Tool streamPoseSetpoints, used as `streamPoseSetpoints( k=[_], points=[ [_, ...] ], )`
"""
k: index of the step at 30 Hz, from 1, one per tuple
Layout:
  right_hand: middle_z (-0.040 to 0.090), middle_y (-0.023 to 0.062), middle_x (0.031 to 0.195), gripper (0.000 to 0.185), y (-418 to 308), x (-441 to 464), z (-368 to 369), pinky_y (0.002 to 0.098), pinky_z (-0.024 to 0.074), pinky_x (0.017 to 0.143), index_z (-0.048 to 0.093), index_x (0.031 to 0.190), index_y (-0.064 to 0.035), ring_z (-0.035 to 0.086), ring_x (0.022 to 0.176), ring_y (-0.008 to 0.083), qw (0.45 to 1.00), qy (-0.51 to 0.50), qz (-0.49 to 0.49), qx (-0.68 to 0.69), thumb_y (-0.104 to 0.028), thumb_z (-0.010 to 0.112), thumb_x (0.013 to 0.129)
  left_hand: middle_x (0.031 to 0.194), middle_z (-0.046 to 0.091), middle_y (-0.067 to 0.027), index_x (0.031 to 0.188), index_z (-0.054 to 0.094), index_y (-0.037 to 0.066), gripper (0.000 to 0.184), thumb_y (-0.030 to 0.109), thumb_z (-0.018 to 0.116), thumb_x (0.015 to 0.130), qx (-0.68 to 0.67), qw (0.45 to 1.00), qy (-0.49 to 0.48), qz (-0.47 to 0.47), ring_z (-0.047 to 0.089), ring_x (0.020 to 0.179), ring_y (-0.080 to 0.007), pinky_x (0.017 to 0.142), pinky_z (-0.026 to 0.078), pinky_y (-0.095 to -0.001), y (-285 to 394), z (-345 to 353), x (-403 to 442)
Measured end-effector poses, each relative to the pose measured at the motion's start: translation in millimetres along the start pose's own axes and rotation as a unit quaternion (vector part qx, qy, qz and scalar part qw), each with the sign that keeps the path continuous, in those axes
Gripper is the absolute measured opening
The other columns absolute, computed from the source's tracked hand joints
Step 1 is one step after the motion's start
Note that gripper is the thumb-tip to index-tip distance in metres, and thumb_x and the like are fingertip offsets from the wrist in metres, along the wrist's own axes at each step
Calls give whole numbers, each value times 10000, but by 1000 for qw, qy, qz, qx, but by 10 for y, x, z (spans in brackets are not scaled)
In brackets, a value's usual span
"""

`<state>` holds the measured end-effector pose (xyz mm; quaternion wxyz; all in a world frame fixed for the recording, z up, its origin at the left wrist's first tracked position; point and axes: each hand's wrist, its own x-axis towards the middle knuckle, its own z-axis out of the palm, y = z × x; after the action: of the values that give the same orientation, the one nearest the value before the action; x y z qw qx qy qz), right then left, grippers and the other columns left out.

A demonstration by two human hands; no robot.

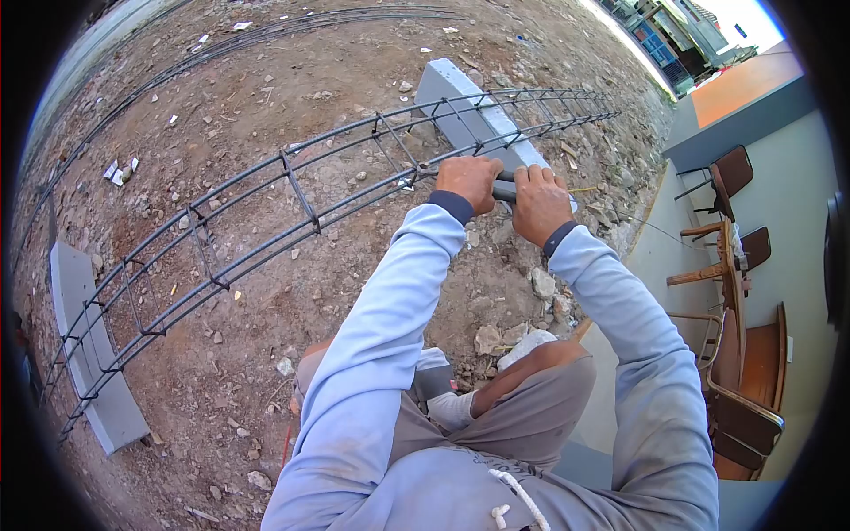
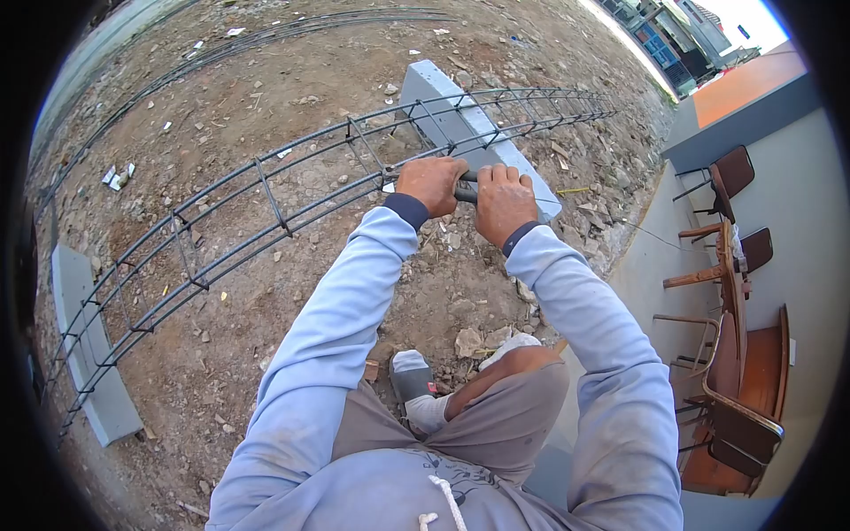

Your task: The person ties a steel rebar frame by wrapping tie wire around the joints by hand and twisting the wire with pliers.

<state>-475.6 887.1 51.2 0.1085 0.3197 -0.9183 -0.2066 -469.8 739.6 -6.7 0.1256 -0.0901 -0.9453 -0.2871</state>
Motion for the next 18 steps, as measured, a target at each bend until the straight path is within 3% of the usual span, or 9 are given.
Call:
streamPoseSetpoints(
  k=[1,2,5,6,9,10,13,16,18],
  points=[
    [570,146,1026,365,-38,7,14,411,452,819,535,1030,-35,573,975,298,999,-28,19,17,-152,659,707,945,655,-78,935,622,140,242,126,657,696,4,999,-36,1,629,881,-276,767,486,-392,-7,-28,-6],
    [575,154,992,321,-47,14,32,416,458,816,536,993,-42,582,963,302,998,-47,22,25,-146,650,712,972,664,-48,979,641,165,285,113,648,699,25,997,-67,1,622,952,-241,944,415,-443,8,-42,-17],
    [582,169,928,296,21,56,76,430,467,783,516,960,-26,590,905,330,998,-26,0,50,-93,610,687,952,668,-47,972,676,177,278,132,654,698,63,995,71,19,599,1034,-238,1081,192,-573,13,129,-91],
    [605,182,892,266,48,94,67,460,481,768,526,946,-22,615,859,354,998,-21,-12,58,-113,607,709,1096,619,-62,1063,640,171,332,116,623,736,65,994,92,12,512,1162,-235,1101,79,-605,67,94,-151],
    [640,204,929,260,101,243,-24,434,512,773,553,972,-20,646,875,344,989,-127,9,79,-142,599,747,1256,506,-52,1233,528,185,547,134,675,708,121,960,253,-12,416,1247,-227,1102,93,-601,105,292,-185],
    [657,221,863,200,104,255,-77,438,523,758,606,902,-2,658,838,353,984,-142,9,102,-139,567,762,1325,430,-57,1345,402,189,699,177,696,711,105,964,242,-14,348,1299,-236,1102,88,-604,101,365,-199],
    [657,212,771,206,157,282,74,446,521,740,644,815,15,655,802,370,979,-163,-38,120,-173,583,760,1345,405,-53,1376,356,200,753,185,707,710,79,958,275,-16,319,1318,-231,1105,84,-602,119,500,-223],
    [661,168,699,233,184,296,117,419,539,646,662,737,6,672,701,322,957,-224,-24,180,-223,638,772,1359,387,-52,1392,332,203,805,166,714,684,36,956,292,18,301,1328,-235,1116,85,-582,91,590,-266],
    [651,132,667,255,220,350,-31,381,535,574,660,736,-8,658,622,268,835,-421,64,350,-260,680,769,1360,383,-52,1395,328,205,840,162,726,656,18,961,275,-4,298,1331,-239,1126,93,-558,94,622,-313]
  ],
)
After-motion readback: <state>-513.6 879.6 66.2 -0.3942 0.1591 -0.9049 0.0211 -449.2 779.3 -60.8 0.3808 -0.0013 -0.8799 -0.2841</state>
